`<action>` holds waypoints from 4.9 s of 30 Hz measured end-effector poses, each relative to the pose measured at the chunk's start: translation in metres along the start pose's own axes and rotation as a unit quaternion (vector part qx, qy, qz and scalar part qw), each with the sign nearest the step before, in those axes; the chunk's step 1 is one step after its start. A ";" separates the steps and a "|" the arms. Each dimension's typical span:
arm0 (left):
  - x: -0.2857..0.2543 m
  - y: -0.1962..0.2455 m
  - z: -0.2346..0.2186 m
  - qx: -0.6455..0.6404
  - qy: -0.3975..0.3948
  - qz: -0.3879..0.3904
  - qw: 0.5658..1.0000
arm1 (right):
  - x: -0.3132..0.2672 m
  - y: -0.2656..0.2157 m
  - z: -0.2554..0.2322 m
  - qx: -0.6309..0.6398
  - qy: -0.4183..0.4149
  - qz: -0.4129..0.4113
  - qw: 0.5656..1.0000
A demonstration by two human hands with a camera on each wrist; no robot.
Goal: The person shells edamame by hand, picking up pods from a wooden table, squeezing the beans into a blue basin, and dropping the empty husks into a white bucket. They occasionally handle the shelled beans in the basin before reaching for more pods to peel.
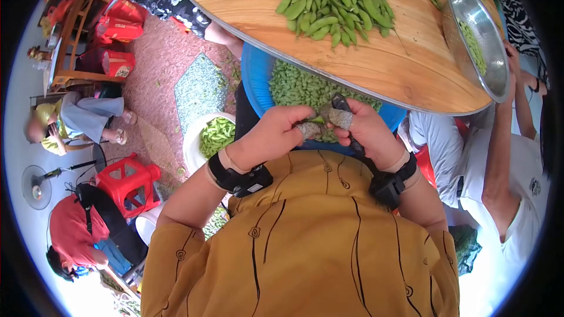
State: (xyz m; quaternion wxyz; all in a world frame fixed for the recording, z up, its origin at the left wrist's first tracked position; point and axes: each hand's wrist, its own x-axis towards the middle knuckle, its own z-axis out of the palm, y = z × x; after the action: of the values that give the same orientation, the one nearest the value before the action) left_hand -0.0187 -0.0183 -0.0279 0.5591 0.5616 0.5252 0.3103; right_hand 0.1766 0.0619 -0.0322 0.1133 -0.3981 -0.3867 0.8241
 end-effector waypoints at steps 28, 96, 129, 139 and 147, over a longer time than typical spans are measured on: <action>-0.004 -0.001 -0.008 -0.119 -0.005 -0.060 0.991 | -0.033 -0.027 0.015 0.070 -0.079 0.046 0.993; 0.000 0.005 0.002 0.100 0.082 0.021 0.991 | -0.017 -0.011 0.011 -0.179 0.043 0.008 0.983; -0.114 -0.131 -0.070 0.379 0.191 -0.350 0.835 | -0.004 0.027 -0.046 -0.234 0.165 -0.094 0.953; -0.075 -0.080 -0.057 0.308 0.300 -0.095 0.898 | -0.048 -0.028 -0.011 -0.466 0.020 -0.129 0.875; 0.007 0.034 -0.031 0.328 0.357 0.213 0.848 | -0.011 -0.081 0.020 -0.477 0.220 -0.369 0.767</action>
State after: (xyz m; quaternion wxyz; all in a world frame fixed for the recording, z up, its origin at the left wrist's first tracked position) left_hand -0.0381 0.0039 0.0085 0.0358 0.6606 0.6276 0.4104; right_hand 0.1590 0.0997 0.0407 0.2861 -0.3980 -0.8115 0.3181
